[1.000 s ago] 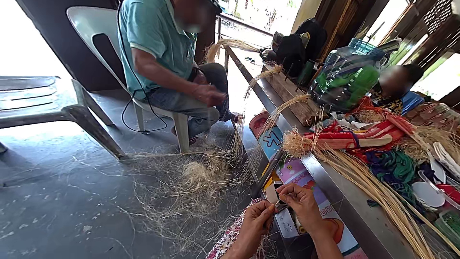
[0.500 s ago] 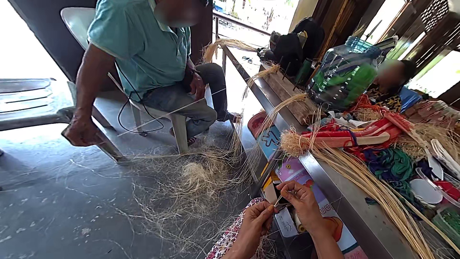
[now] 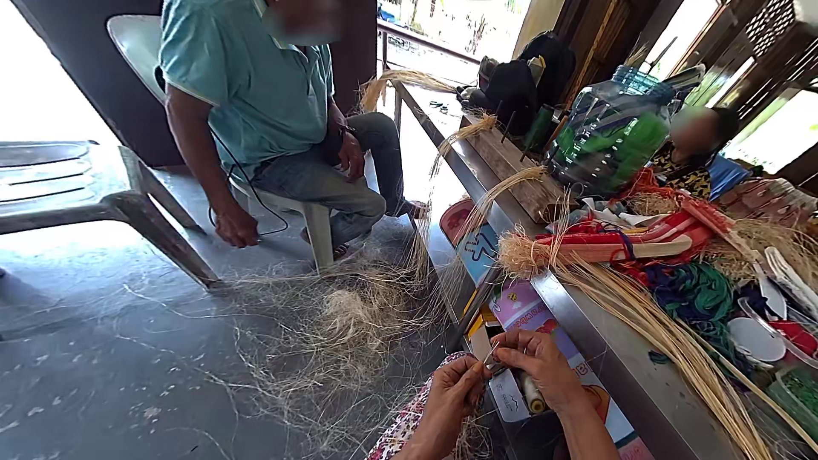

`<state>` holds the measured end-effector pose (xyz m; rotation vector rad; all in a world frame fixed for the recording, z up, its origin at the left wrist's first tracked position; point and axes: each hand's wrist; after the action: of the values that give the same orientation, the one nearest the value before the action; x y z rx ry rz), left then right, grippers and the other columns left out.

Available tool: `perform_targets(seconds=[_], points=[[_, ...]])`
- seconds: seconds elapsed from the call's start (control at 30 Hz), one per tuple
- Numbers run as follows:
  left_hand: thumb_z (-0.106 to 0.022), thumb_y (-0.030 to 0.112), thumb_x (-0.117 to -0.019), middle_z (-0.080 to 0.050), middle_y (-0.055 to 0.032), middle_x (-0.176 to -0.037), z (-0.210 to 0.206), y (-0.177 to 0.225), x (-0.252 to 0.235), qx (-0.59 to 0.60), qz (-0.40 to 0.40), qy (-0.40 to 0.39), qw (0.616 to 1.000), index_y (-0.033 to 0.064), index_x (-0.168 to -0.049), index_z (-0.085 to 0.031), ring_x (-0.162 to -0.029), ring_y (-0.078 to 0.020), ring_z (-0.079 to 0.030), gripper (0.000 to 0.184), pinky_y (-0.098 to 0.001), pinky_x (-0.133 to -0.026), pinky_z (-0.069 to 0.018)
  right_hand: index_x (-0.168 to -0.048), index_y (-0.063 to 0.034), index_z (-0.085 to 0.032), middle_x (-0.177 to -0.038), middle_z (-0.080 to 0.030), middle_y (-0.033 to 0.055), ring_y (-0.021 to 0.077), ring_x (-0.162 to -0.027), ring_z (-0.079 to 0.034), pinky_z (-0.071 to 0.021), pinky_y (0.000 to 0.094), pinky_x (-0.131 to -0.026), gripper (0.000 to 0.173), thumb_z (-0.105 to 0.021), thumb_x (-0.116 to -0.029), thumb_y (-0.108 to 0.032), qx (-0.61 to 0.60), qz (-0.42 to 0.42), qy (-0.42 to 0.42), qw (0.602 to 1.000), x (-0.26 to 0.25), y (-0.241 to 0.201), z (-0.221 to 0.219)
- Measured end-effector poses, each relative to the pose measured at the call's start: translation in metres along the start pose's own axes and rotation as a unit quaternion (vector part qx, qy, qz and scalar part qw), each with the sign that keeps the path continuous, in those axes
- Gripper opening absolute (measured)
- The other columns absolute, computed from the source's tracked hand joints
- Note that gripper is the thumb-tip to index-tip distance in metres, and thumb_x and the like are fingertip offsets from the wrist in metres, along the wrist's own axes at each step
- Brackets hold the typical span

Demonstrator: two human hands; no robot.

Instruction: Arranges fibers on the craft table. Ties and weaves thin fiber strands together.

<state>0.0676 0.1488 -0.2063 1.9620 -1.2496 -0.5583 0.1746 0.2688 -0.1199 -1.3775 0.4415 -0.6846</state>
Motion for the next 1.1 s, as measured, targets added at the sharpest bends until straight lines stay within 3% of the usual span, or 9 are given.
perform_targets(seconds=[0.27,0.5,0.63,0.77,0.9,1.0,1.1], points=[[-0.049,0.003,-0.0999,-0.054,0.0109,-0.057,-0.002,-0.001,-0.001,-0.014,-0.01,-0.016,1.0,0.0124,-0.085,-0.07,-0.045,0.0053,-0.042,0.027,-0.0119,-0.044,-0.0352,-0.1,0.0028,-0.074,-0.078,-0.073,0.0001,0.0037,-0.069,-0.067,-0.0578,0.0209,-0.07,0.015,-0.068,-0.0877,0.009,-0.014,-0.008,-0.042,0.999,0.0,0.005,-0.008],[-0.046,0.003,-0.1006,-0.058,0.0098,-0.058,-0.002,0.0,0.0,-0.022,-0.013,-0.037,0.999,0.014,-0.083,-0.068,-0.046,0.0052,-0.045,0.03,-0.0119,-0.045,-0.0368,-0.084,0.0001,-0.074,-0.075,-0.072,-0.0004,0.0022,-0.065,-0.066,-0.0578,0.0199,-0.067,0.009,-0.07,-0.088,0.007,-0.03,0.022,-0.008,0.999,-0.001,0.014,-0.014],[-0.046,0.005,-0.1028,-0.057,0.0122,-0.059,0.009,0.011,-0.006,-0.08,0.004,-0.088,0.993,0.0134,-0.091,-0.07,-0.046,0.0062,-0.044,0.028,-0.0116,-0.044,-0.0356,-0.083,-0.0015,-0.075,-0.074,-0.071,-0.0008,0.0021,-0.061,-0.063,-0.0556,0.0194,-0.062,0.011,-0.069,-0.0893,0.005,-0.072,0.052,0.046,0.995,-0.002,0.011,-0.01],[-0.051,0.01,-0.1019,-0.055,0.0127,-0.058,0.027,0.047,-0.027,-0.156,0.074,-0.199,0.965,0.0142,-0.09,-0.071,-0.045,0.0061,-0.041,0.023,-0.0124,-0.043,-0.0317,-0.09,-0.0001,-0.075,-0.088,-0.076,0.006,0.0059,-0.064,-0.066,-0.0576,0.0216,-0.061,0.018,-0.058,-0.0961,0.004,-0.167,0.072,0.078,0.98,-0.002,0.005,0.002],[-0.059,0.016,-0.0982,-0.056,0.0143,-0.059,0.044,0.084,-0.052,-0.211,0.073,-0.283,0.933,0.0182,-0.089,-0.075,-0.046,0.0069,-0.042,0.018,-0.0119,-0.042,-0.0324,-0.083,-0.0095,-0.075,-0.094,-0.079,0.0108,0.0109,-0.066,-0.073,-0.0596,0.0223,-0.06,0.028,-0.053,-0.1011,-0.005,-0.274,0.123,0.063,0.952,0.01,-0.014,0.009],[-0.062,0.019,-0.0967,-0.059,0.0152,-0.06,0.05,0.108,-0.064,-0.238,0.067,-0.327,0.912,0.0192,-0.088,-0.077,-0.047,0.008,-0.045,0.017,-0.0108,-0.044,-0.0346,-0.087,-0.0222,-0.078,-0.092,-0.08,0.0021,0.0065,-0.071,-0.074,-0.0595,0.018,-0.062,0.018,-0.065,-0.0982,-0.027,-0.287,0.198,0.064,0.935,0.027,-0.036,0.02],[-0.059,0.018,-0.0972,-0.06,0.0146,-0.061,0.07,0.128,-0.077,-0.297,0.094,-0.366,0.877,0.0166,-0.088,-0.076,-0.047,0.008,-0.046,0.019,-0.0111,-0.044,-0.0346,-0.089,-0.0241,-0.078,-0.087,-0.078,-0.0068,0.0001,-0.072,-0.072,-0.0577,0.0136,-0.064,0.027,-0.055,-0.1036,-0.025,-0.27,0.241,0.148,0.92,0.041,-0.051,0.044]])
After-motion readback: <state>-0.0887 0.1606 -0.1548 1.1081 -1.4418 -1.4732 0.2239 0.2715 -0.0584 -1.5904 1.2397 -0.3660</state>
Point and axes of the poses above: each hand's wrist, its own x-axis away from the middle knuckle, its own z-axis out of the back of the hand, y = z × x
